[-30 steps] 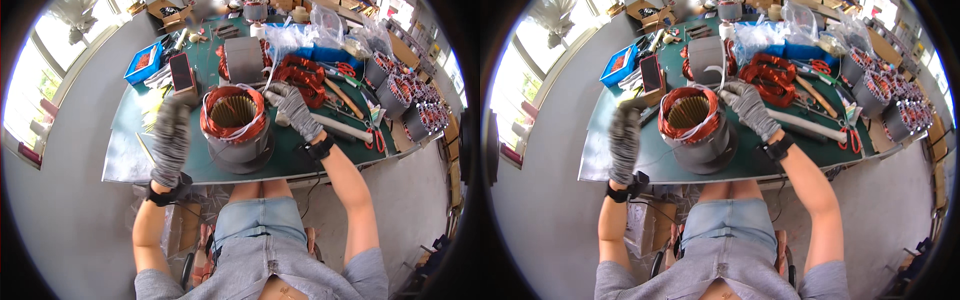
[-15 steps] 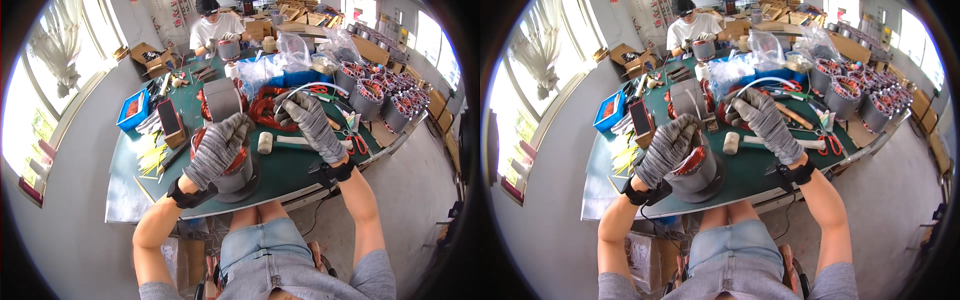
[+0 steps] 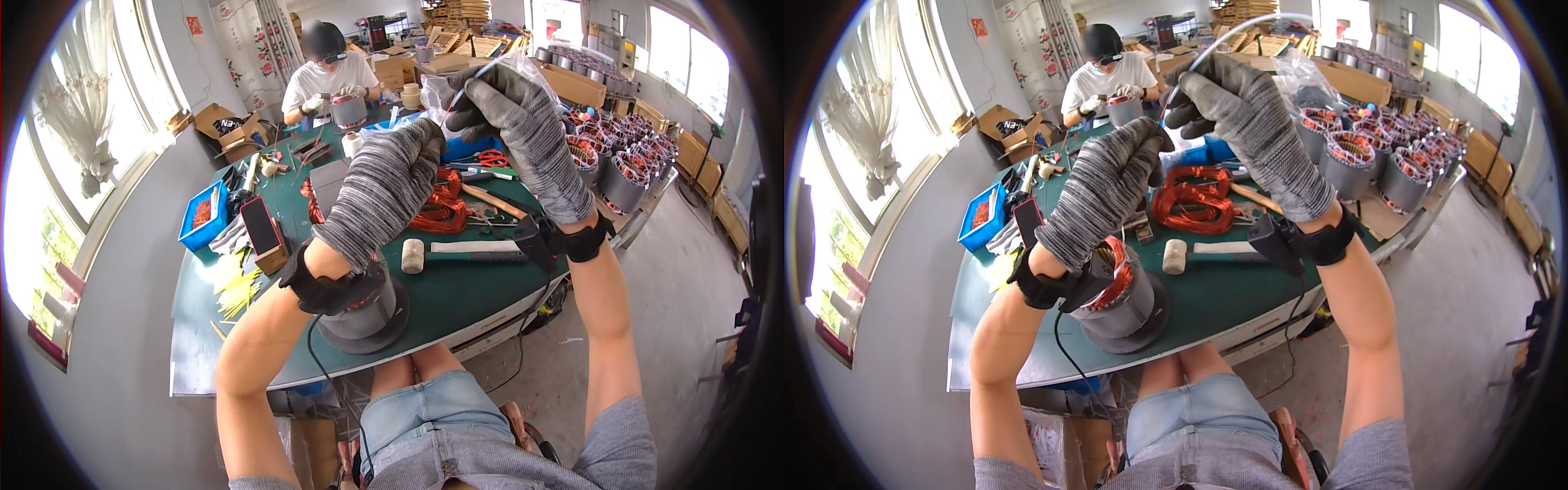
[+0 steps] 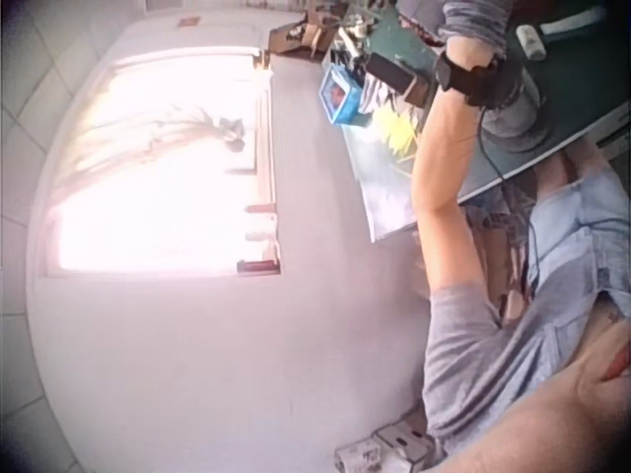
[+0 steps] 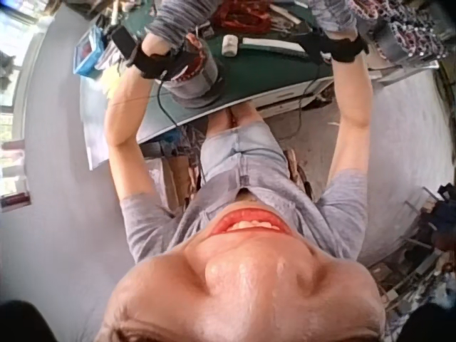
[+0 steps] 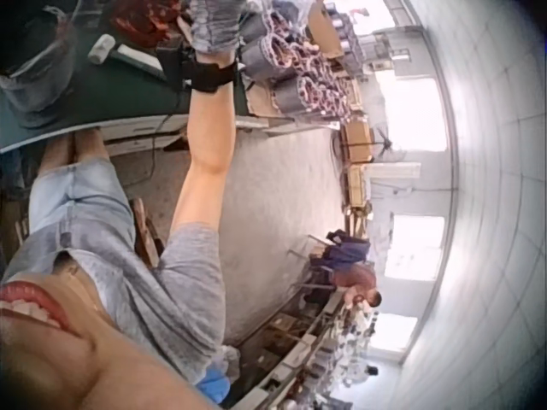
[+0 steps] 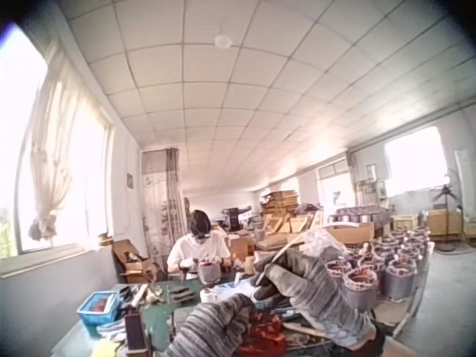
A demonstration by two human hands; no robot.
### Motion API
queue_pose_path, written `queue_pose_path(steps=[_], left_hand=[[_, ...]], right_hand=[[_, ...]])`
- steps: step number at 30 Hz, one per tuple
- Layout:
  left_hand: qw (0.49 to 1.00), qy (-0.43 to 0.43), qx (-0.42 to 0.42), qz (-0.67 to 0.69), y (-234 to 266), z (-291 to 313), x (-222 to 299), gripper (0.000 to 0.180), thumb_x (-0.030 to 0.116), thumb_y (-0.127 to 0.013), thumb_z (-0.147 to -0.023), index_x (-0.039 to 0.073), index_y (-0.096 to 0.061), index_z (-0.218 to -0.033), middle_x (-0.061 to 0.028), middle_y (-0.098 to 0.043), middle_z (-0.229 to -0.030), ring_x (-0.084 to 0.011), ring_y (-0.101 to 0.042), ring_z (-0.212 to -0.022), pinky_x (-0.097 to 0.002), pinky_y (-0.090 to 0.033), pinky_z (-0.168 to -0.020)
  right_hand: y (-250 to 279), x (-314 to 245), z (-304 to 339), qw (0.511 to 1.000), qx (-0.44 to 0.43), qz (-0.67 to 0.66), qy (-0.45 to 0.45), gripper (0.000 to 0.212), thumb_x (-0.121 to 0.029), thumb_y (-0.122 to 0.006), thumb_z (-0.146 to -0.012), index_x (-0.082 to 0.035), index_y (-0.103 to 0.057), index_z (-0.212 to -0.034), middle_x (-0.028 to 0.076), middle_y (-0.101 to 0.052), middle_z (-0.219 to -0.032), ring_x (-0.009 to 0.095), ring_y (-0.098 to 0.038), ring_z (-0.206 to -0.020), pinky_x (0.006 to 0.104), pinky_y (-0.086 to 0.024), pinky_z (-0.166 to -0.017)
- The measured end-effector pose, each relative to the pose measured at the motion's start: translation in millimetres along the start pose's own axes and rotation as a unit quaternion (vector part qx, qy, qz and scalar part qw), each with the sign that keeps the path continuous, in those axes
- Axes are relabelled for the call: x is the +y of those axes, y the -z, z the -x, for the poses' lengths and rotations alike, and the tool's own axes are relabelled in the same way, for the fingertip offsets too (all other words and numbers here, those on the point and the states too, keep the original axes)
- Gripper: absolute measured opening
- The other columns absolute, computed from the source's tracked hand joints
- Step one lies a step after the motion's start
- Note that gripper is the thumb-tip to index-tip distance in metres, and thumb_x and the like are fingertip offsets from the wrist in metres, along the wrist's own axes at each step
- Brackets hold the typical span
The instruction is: Winding and securing copper wire coils within a motor stator component at an assembly workbench.
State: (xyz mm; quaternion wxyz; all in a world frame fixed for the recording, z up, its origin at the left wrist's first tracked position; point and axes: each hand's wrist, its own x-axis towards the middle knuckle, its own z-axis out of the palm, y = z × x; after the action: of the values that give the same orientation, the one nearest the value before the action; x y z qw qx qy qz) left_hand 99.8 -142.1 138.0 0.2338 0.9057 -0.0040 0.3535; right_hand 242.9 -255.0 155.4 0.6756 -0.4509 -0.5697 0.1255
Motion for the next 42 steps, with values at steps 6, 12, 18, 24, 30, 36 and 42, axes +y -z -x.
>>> queue_pose_path(steps=[6, 12, 18, 24, 30, 36, 42], left_hand=[[0.999, 0.015, 0.032, -0.022, -6, -4, -10, 0.018, 0.013, -0.043, -0.091, 0.002, -0.056, -0.095, -0.0048, -0.053, -0.061, -0.0113, -0.049, -0.049, -0.0259, -0.042, -0.048], [0.999, 0.001, 0.027, -0.019, -7, -7, -11, 0.018, 0.013, -0.043, -0.091, 0.001, -0.056, -0.094, -0.0058, -0.052, -0.06, -0.0111, -0.049, -0.05, -0.0258, -0.042, -0.049], [0.999, 0.005, 0.039, -0.033, -12, -8, -13, 0.018, 0.013, -0.044, -0.091, 0.001, -0.057, -0.092, -0.0058, -0.05, -0.06, -0.0116, -0.05, -0.053, -0.0255, -0.042, -0.051], [0.999, -0.006, 0.028, -0.039, -13, -11, -15, 0.018, 0.014, -0.044, -0.091, 0.001, -0.057, -0.092, -0.0055, -0.051, -0.061, -0.011, -0.051, -0.054, -0.0256, -0.043, -0.052], [0.998, 0.002, 0.021, -0.067, -15, -10, -15, 0.017, 0.013, -0.044, -0.09, 0.002, -0.056, -0.091, -0.0082, -0.053, -0.062, -0.0142, -0.053, -0.055, -0.0279, -0.044, -0.054], [0.994, -0.01, 0.022, -0.104, -15, -11, -14, 0.015, 0.012, -0.047, -0.089, 0.003, -0.057, -0.093, -0.0118, -0.057, -0.066, -0.0181, -0.057, -0.058, -0.0295, -0.046, -0.056], [0.995, 0.004, -0.065, -0.077, -11, 19, -20, 0.017, 0.007, -0.044, -0.088, 0.0, -0.056, -0.099, -0.0062, -0.057, -0.067, -0.0111, -0.053, -0.057, -0.0251, -0.045, -0.053]], right_hand=[[0, -6, -4, 0.999, -0.027, 0.004, 0.026, 0.021, -0.016, -0.046, -0.091, 0.002, -0.054, -0.1, 0.012, -0.063, -0.082, 0.018, -0.065, -0.073, 0.0278, -0.055, -0.066], [5, 1, -7, 0.999, 0.0, -0.03, 0.04, 0.021, -0.014, -0.046, -0.091, 0.002, -0.055, -0.101, 0.013, -0.063, -0.08, 0.019, -0.065, -0.07, 0.028, -0.056, -0.065], [6, -2, -7, 0.999, -0.009, 0.005, 0.037, 0.02, -0.014, -0.046, -0.091, 0.002, -0.055, -0.098, 0.012, -0.063, -0.078, 0.018, -0.065, -0.069, 0.027, -0.055, -0.063], [12, -1, -8, 0.999, 0.002, 0.051, 0.018, 0.021, -0.017, -0.045, -0.092, 0.002, -0.054, -0.094, 0.011, -0.062, -0.076, 0.016, -0.064, -0.069, 0.0268, -0.055, -0.063], [14, 1, -7, 0.998, -0.011, 0.047, 0.029, 0.021, -0.017, -0.045, -0.092, 0.002, -0.053, -0.097, 0.011, -0.062, -0.077, 0.016, -0.064, -0.071, 0.0256, -0.054, -0.064], [11, 11, 1, 0.995, -0.052, 0.079, 0.039, 0.023, -0.019, -0.047, -0.092, 0.002, -0.054, -0.098, 0.009, -0.061, -0.08, 0.013, -0.062, -0.073, 0.0233, -0.053, -0.065], [10, 25, 4, 0.997, -0.032, 0.063, -0.031, 0.021, -0.02, -0.05, -0.089, 0.0, -0.055, -0.097, 0.006, -0.061, -0.079, 0.011, -0.06, -0.07, 0.0234, -0.051, -0.065]])
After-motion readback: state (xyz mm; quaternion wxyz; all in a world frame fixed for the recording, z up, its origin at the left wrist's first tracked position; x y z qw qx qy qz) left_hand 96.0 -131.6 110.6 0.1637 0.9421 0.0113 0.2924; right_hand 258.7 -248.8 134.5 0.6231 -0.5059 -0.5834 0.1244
